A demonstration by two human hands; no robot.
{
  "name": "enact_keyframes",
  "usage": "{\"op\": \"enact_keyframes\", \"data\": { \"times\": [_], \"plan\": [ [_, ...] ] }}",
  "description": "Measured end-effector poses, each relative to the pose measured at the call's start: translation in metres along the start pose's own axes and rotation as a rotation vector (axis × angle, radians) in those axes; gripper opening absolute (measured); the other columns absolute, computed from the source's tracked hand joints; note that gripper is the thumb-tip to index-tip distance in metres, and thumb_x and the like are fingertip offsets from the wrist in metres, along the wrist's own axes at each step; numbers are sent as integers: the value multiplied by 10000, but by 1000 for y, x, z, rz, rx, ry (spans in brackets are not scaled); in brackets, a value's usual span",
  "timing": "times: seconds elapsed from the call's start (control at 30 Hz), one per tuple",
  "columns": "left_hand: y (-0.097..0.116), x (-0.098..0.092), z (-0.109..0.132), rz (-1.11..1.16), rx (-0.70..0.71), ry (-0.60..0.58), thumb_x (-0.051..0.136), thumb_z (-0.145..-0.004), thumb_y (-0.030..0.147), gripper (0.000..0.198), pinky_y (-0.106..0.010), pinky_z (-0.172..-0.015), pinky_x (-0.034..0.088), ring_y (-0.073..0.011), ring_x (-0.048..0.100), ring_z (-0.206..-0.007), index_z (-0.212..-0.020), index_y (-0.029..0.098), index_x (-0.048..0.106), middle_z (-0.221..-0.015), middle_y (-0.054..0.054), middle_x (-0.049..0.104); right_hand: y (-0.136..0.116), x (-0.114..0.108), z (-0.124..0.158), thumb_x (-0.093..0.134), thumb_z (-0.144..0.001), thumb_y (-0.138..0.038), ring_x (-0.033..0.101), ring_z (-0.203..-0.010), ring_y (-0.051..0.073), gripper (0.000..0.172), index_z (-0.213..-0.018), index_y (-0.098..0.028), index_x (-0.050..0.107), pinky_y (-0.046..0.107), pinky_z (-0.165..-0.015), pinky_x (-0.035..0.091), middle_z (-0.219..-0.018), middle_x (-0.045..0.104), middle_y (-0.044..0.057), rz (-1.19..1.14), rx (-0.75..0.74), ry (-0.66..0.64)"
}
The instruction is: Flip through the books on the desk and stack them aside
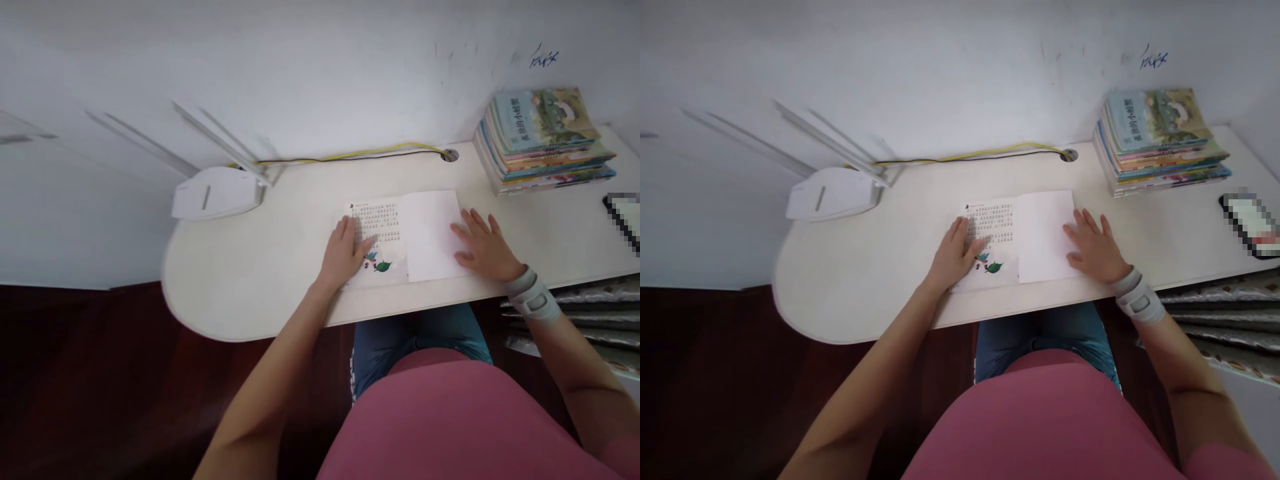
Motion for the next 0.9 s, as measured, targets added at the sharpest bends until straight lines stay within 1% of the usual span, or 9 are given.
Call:
{"op": "enact_keyframes", "data": {
  "times": [0.03,0.1,0.17,0.23,0.3,0.4,0.5,0.7,0.9],
  "plan": [
    [-5,0,5,22,-8,10,255,-928,637,788,-529,-1134,311,-324,290,-1439,-1498,92,249,-1532,-237,328,-17,-5,-1,380,-954,-379,174,-1471,336,525,-1444,-194,423,614,-1155,97,-1594,232,129,34,0,41],
    [-10,-3,13,84,-33,61,284,-930,612,783,-535,-1136,309,-331,308,-1429,-1497,73,239,-1524,-248,336,-58,-5,-5,330,-974,-279,218,-1463,307,479,-1411,-133,461,557,-1174,136,-1568,286,165,48,-42,60],
    [-14,-6,18,154,-69,121,327,-926,596,786,-549,-1138,298,-351,318,-1421,-1489,53,247,-1516,-262,341,-94,4,-12,410,-965,-389,277,-1439,323,540,-1410,-86,453,496,-1167,219,-1543,318,211,12,-76,24],
    [-14,-8,21,199,-92,153,369,-919,579,778,-560,-1133,301,-367,337,-1407,-1474,41,277,-1494,-270,373,-111,15,-19,463,-930,-507,299,-1425,352,666,-1417,-53,434,490,-1154,248,-1517,336,260,-6,-41,4],
    [-14,-10,21,215,-102,157,392,-916,563,760,-563,-1121,318,-373,366,-1389,-1464,43,301,-1472,-269,405,-115,25,-24,465,-910,-567,298,-1424,359,732,-1430,-54,416,490,-1149,256,-1510,336,275,-16,-19,-3],
    [-14,-12,20,206,-121,152,400,-910,551,763,-581,-1097,343,-389,408,-1354,-1456,28,307,-1447,-283,426,-109,30,-26,433,-910,-592,293,-1428,350,740,-1440,-77,413,480,-1153,252,-1517,330,266,-17,-22,-14],
    [-12,-13,19,184,-111,148,419,-893,544,773,-602,-1065,367,-410,432,-1327,-1444,12,313,-1410,-296,458,-103,29,-24,407,-912,-604,286,-1431,348,743,-1442,-83,412,479,-1157,244,-1521,326,259,-9,-17,-17],
    [-9,-13,19,152,-105,127,421,-889,541,758,-607,-1056,376,-424,402,-1346,-1431,20,327,-1413,-295,454,-103,29,-21,392,-920,-600,264,-1440,348,731,-1450,-97,404,490,-1159,236,-1531,311,251,-17,-11,-24],
    [-9,-13,17,132,-115,124,407,-887,556,738,-602,-1008,421,-428,484,-1266,-1382,10,381,-1320,-301,521,-101,31,-18,399,-923,-590,264,-1438,358,729,-1448,-83,404,499,-1156,233,-1523,315,266,-9,24,8]
  ]
}}
Point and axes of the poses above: each hand's wrist, its own z-axis away from the middle knuckle, its own x-axis out of the palm, y = z × x, the point moved 8 cm from there along -z, towards the middle knuckle
